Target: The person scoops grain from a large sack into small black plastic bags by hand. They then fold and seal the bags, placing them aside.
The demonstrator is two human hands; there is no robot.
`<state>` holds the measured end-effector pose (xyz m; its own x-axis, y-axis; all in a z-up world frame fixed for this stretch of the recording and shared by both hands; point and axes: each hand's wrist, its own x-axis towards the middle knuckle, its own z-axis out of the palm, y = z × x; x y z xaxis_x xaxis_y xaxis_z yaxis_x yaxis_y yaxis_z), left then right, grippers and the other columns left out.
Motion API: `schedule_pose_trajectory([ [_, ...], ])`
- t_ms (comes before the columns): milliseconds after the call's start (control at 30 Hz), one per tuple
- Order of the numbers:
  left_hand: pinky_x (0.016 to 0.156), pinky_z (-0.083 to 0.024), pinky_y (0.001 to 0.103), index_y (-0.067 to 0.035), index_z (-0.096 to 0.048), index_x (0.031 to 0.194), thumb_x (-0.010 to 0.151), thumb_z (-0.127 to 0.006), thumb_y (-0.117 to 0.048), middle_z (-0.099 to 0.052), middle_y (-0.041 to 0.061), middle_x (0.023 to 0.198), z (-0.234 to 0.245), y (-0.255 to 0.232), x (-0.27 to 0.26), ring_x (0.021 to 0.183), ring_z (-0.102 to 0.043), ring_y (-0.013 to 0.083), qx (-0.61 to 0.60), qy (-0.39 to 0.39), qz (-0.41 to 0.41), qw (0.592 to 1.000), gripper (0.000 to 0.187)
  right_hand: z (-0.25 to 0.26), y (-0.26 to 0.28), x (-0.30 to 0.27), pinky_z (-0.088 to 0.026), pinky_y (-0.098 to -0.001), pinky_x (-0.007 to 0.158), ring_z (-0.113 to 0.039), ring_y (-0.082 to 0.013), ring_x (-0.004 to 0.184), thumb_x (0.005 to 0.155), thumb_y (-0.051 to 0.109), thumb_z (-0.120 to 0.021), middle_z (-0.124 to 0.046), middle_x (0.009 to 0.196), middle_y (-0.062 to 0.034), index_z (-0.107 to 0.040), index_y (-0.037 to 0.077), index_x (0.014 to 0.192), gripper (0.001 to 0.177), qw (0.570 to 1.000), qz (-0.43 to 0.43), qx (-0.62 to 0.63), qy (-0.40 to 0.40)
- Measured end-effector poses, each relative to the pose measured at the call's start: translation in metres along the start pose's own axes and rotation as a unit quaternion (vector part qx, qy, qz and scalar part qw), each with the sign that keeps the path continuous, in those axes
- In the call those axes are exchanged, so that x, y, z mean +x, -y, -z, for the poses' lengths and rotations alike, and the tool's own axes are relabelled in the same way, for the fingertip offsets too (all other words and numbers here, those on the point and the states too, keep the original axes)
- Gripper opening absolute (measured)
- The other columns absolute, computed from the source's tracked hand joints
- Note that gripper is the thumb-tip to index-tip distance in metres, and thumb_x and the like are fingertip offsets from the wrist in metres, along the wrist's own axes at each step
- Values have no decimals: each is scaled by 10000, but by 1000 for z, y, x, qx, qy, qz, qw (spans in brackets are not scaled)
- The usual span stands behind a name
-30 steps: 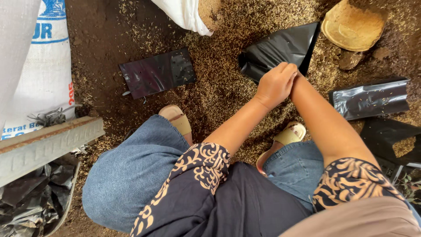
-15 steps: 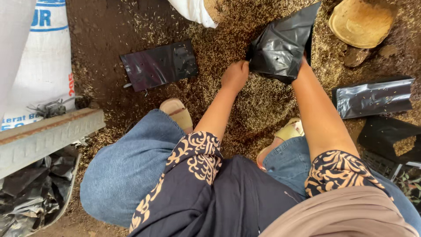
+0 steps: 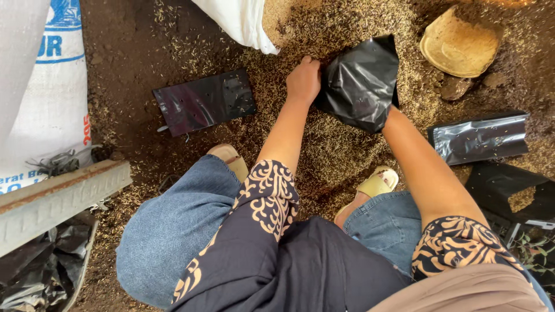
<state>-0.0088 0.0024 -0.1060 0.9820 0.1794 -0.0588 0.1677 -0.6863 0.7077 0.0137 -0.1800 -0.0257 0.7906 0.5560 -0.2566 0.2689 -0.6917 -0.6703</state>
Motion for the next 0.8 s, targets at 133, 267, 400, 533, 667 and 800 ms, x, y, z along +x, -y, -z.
schedule_pose_trajectory([
  [133,765,-588,463,-80,-654,1009,1021,-581,-157,-673,148,1089,3,2,16,894,-717,306,8,54,72,996,107,-5,4,-8,-552,-451,918,-699,-354,988,887,127,-626,-737,1115,-215,-755,45,1120,279,1000,-4,8,27],
  [267,643,-580,432,-81,-604,911,943,-592,-250,-655,115,1027,54,-4,17,759,-696,273,-33,-34,104,993,172,-5,-2,-8,-553,-450,923,-701,-351,990,887,128,-625,-741,1117,-211,-761,50,1118,279,999,-11,2,35],
  [400,692,-551,429,-87,-627,823,908,-657,-558,-686,82,846,69,-77,-47,789,-710,291,-160,17,102,982,480,-4,-7,17,-555,-450,929,-703,-349,992,887,129,-624,-744,1118,-208,-766,54,1116,280,999,-21,-11,27],
  [533,672,-545,503,-57,-647,923,789,-663,-578,-709,193,930,47,-124,-90,804,-700,396,-115,22,14,993,538,-23,-13,26,-556,-449,934,-705,-346,994,887,129,-623,-748,1119,-204,-772,59,1114,281,997,-51,-24,44],
  [667,741,-557,512,-72,-664,906,864,-583,-377,-739,168,945,42,-113,-84,843,-719,379,-98,33,17,995,319,-35,-2,43,-557,-448,939,-707,-343,996,887,130,-622,-752,1120,-200,-778,63,1112,282,991,-72,-68,87],
  [800,739,-554,499,-94,-706,890,847,-581,-327,-747,157,910,65,-99,-62,824,-711,369,-90,20,25,995,268,-8,13,38,-558,-448,944,-709,-340,998,887,131,-621,-755,1122,-196,-784,68,1110,283,958,-130,-209,148],
])
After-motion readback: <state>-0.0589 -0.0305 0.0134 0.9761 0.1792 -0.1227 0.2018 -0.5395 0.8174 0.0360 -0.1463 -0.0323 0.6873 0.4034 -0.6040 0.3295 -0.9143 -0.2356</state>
